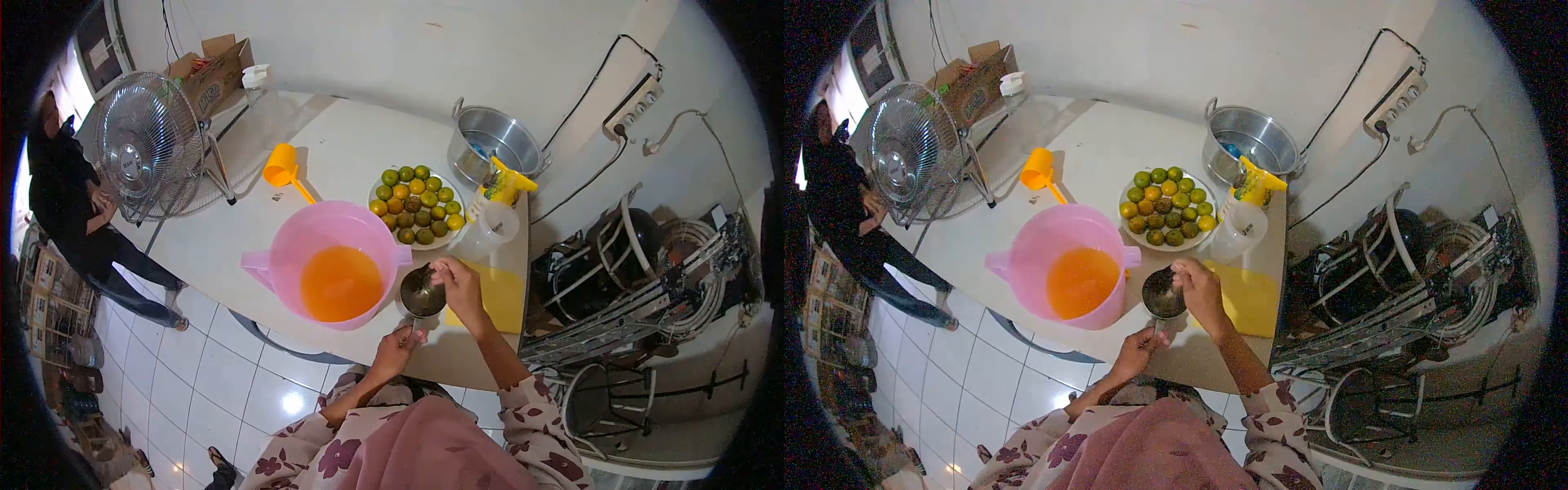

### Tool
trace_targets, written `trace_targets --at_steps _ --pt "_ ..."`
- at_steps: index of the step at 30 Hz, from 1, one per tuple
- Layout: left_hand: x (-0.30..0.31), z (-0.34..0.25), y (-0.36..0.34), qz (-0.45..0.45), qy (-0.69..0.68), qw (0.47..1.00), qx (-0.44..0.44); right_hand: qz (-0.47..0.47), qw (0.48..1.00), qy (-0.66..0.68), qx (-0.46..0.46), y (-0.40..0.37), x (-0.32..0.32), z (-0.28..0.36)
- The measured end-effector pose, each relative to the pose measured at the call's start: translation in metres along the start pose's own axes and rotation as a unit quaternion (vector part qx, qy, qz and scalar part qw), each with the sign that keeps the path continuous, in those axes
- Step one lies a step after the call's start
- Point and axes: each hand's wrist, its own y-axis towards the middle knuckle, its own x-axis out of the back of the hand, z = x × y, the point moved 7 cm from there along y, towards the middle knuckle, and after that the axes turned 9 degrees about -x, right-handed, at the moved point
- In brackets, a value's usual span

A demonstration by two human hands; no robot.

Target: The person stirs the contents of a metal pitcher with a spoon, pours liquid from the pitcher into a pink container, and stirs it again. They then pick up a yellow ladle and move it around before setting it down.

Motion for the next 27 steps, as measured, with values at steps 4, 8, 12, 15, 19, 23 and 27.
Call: trace_targets --at_steps 4,8,12,15,19,23,27 --pt "0.002 -0.010 -0.001 -0.005 -0.006 1.000 0.000 -0.029 0.986 -0.150 0.059 -0.001 0.009 0.010" --pt "0.002 -0.009 0.000 -0.007 -0.010 1.000 -0.008 0.080 0.992 -0.056 -0.082 -0.003 -0.010 -0.002" --pt "0.000 -0.001 0.000 -0.003 -0.025 1.000 -0.001 0.023 0.999 0.018 -0.017 0.003 -0.006 -0.008" --pt "-0.001 0.002 0.000 -0.001 -0.011 1.000 -0.004 -0.020 0.996 -0.073 0.038 0.005 0.005 0.001" --pt "0.000 0.000 -0.002 -0.005 -0.015 1.000 -0.010 0.053 0.993 -0.080 -0.070 0.000 -0.003 0.000" --pt "-0.001 0.001 -0.001 0.005 -0.013 1.000 0.007 0.083 0.993 -0.013 -0.080 0.001 -0.014 -0.009" --pt "-0.002 0.008 0.001 -0.004 -0.022 1.000 -0.010 0.001 1.000 0.007 0.015 0.001 -0.001 -0.002"
